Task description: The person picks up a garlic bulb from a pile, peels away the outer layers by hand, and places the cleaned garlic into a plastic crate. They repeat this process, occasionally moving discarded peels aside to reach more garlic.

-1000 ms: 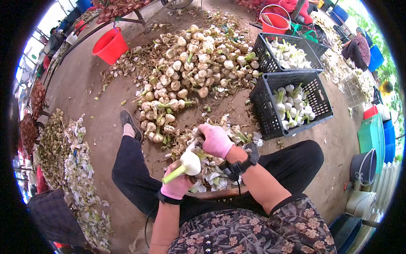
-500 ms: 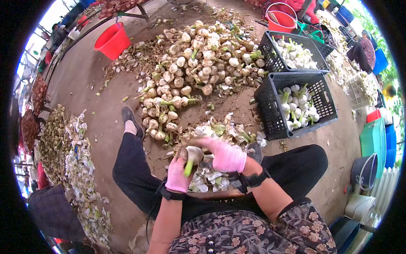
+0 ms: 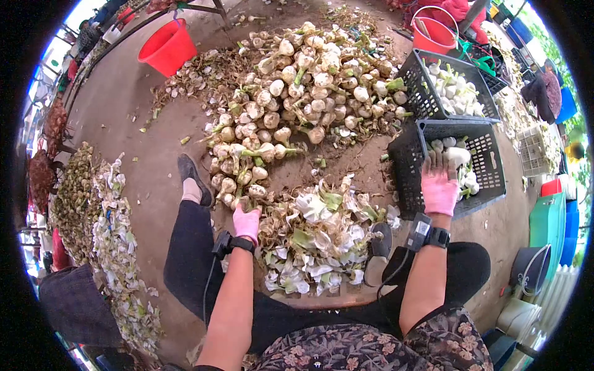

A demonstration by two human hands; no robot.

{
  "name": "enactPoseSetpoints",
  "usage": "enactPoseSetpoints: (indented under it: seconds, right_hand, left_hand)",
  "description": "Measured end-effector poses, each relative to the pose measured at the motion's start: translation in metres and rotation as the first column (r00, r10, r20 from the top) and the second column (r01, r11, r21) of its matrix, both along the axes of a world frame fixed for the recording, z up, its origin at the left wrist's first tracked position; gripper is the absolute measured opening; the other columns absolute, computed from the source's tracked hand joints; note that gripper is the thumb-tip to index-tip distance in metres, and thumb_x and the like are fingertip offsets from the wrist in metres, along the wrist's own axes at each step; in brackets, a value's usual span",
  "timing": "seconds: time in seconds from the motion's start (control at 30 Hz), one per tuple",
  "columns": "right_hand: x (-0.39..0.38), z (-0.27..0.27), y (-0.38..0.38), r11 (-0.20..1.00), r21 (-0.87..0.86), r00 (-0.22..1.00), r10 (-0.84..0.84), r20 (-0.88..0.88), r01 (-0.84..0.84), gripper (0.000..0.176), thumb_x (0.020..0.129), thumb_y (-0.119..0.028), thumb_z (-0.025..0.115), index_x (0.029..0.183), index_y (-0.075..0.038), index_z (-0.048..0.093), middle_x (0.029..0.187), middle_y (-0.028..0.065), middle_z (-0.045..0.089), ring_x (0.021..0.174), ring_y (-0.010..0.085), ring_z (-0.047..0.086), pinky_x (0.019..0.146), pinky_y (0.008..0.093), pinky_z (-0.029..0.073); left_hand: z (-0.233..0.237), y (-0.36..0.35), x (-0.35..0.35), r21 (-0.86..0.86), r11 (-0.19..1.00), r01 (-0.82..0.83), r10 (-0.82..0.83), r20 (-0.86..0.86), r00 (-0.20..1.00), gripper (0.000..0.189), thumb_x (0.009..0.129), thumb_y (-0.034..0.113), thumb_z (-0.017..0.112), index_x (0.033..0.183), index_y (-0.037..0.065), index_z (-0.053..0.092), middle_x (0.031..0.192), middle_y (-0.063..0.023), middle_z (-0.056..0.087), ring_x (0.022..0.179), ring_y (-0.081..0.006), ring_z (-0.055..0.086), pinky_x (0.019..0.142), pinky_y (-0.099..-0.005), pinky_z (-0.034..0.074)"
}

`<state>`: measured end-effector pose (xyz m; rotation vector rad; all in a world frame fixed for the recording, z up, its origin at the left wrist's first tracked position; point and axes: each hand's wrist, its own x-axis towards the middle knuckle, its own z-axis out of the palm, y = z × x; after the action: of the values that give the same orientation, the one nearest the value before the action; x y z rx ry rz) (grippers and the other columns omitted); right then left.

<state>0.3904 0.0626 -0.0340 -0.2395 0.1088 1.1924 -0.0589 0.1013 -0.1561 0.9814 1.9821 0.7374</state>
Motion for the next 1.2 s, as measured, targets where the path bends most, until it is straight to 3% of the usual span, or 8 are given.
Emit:
enactPoseSetpoints:
  seconds: [0.07, 0.17, 0.37, 0.47, 0.53, 0.7, 0.8, 1.2]
  right_hand:
    - [-0.020, -0.005, 0.007, 0.999, -0.054, 0.923, 0.021, 0.385, 0.000, 0.031, 0.091, -0.015, 0.053, 0.119, -0.002, 0.052, 0.121, 0.0124, 0.058, 0.106, 0.0229, 0.058, 0.093, 0.0370, 0.047]
    - [-0.079, -0.020, 0.019, 0.925, -0.379, 0.917, 0.160, 0.365, -0.011, 0.036, 0.086, -0.011, 0.060, 0.121, -0.006, 0.052, 0.101, 0.0078, 0.063, 0.088, 0.0194, 0.060, 0.080, 0.0327, 0.052]
    - [-0.176, -0.048, 0.018, 0.574, -0.787, 0.247, 0.815, 0.523, -0.227, 0.030, 0.084, -0.012, 0.066, 0.112, -0.003, 0.061, 0.096, 0.0073, 0.066, 0.087, 0.0132, 0.062, 0.078, 0.0246, 0.050]
    - [-0.197, -0.054, 0.010, 0.423, -0.818, 0.054, 0.897, 0.438, -0.390, 0.028, 0.091, -0.016, 0.059, 0.115, -0.002, 0.059, 0.089, 0.0041, 0.064, 0.079, 0.0109, 0.060, 0.073, 0.0246, 0.050]
    - [-0.206, -0.066, 0.009, 0.451, -0.773, -0.100, 0.834, 0.543, -0.446, 0.029, 0.092, -0.018, 0.058, 0.116, -0.003, 0.059, 0.089, 0.0021, 0.064, 0.080, 0.0101, 0.059, 0.075, 0.0239, 0.049]
    - [-0.224, -0.037, 0.006, 0.505, -0.808, -0.158, 0.809, 0.566, -0.304, 0.029, 0.090, -0.021, 0.061, 0.110, 0.000, 0.060, 0.092, 0.0048, 0.065, 0.086, 0.0110, 0.057, 0.077, 0.0264, 0.047]
    - [-0.229, -0.018, -0.009, 0.753, -0.534, 0.520, 0.655, 0.548, -0.385, 0.031, 0.090, -0.024, 0.061, 0.109, 0.000, 0.058, 0.093, 0.0023, 0.063, 0.086, 0.0109, 0.056, 0.079, 0.0262, 0.045]
    - [-0.246, 0.029, -0.045, 0.857, -0.451, 0.545, 0.510, 0.665, -0.252, 0.024, 0.085, -0.015, 0.068, 0.102, -0.001, 0.060, 0.092, 0.0038, 0.065, 0.081, 0.0097, 0.058, 0.072, 0.0257, 0.048]
  left_hand:
    - [-0.001, 0.015, 0.006, -0.115, 0.992, 0.055, -0.063, -0.065, 0.996, 0.071, 0.071, 0.015, 0.071, 0.131, -0.007, 0.040, 0.123, -0.0267, 0.052, 0.113, -0.0344, 0.052, 0.096, -0.0333, 0.041]
    - [-0.061, 0.038, 0.006, -0.133, 0.972, 0.195, -0.223, -0.248, 0.943, 0.070, 0.067, 0.015, 0.072, 0.131, 0.005, 0.046, 0.119, -0.0261, 0.050, 0.109, -0.0397, 0.052, 0.094, -0.0385, 0.043]
    - [-0.047, 0.070, 0.005, -0.251, 0.937, 0.244, -0.333, -0.421, 0.844, 0.059, 0.061, 0.014, 0.078, 0.114, 0.007, 0.053, 0.104, -0.0187, 0.053, 0.096, -0.0362, 0.056, 0.084, -0.0411, 0.047]
    - [-0.046, 0.068, 0.004, -0.046, 0.998, 0.049, -0.056, -0.152, 0.987, 0.075, 0.059, 0.014, 0.082, 0.119, -0.006, 0.043, 0.106, -0.0187, 0.057, 0.094, -0.0307, 0.058, 0.085, -0.0347, 0.047]
    - [-0.033, 0.058, 0.024, 0.058, 0.981, -0.185, 0.143, 0.422, 0.895, 0.064, 0.069, 0.004, 0.072, 0.122, -0.004, 0.037, 0.104, -0.0148, 0.057, 0.090, -0.0247, 0.059, 0.083, -0.0323, 0.049]
    - [0.061, 0.005, 0.070, 0.008, 0.997, -0.073, 0.025, 0.894, 0.448, 0.058, 0.073, -0.005, 0.067, 0.125, -0.001, 0.041, 0.103, -0.0108, 0.059, 0.087, -0.0189, 0.060, 0.077, -0.0298, 0.051]
    - [0.087, -0.030, 0.082, 0.336, 0.942, 0.013, -0.248, 0.669, 0.700, 0.050, 0.072, -0.011, 0.067, 0.117, -0.001, 0.049, 0.107, -0.0103, 0.058, 0.098, -0.0185, 0.058, 0.088, -0.0323, 0.048]
    - [0.171, -0.099, 0.098, 0.532, 0.846, 0.026, -0.250, 0.354, 0.901, 0.064, 0.061, -0.004, 0.078, 0.116, -0.003, 0.047, 0.107, -0.0110, 0.059, 0.097, -0.0188, 0.059, 0.088, -0.0312, 0.047]
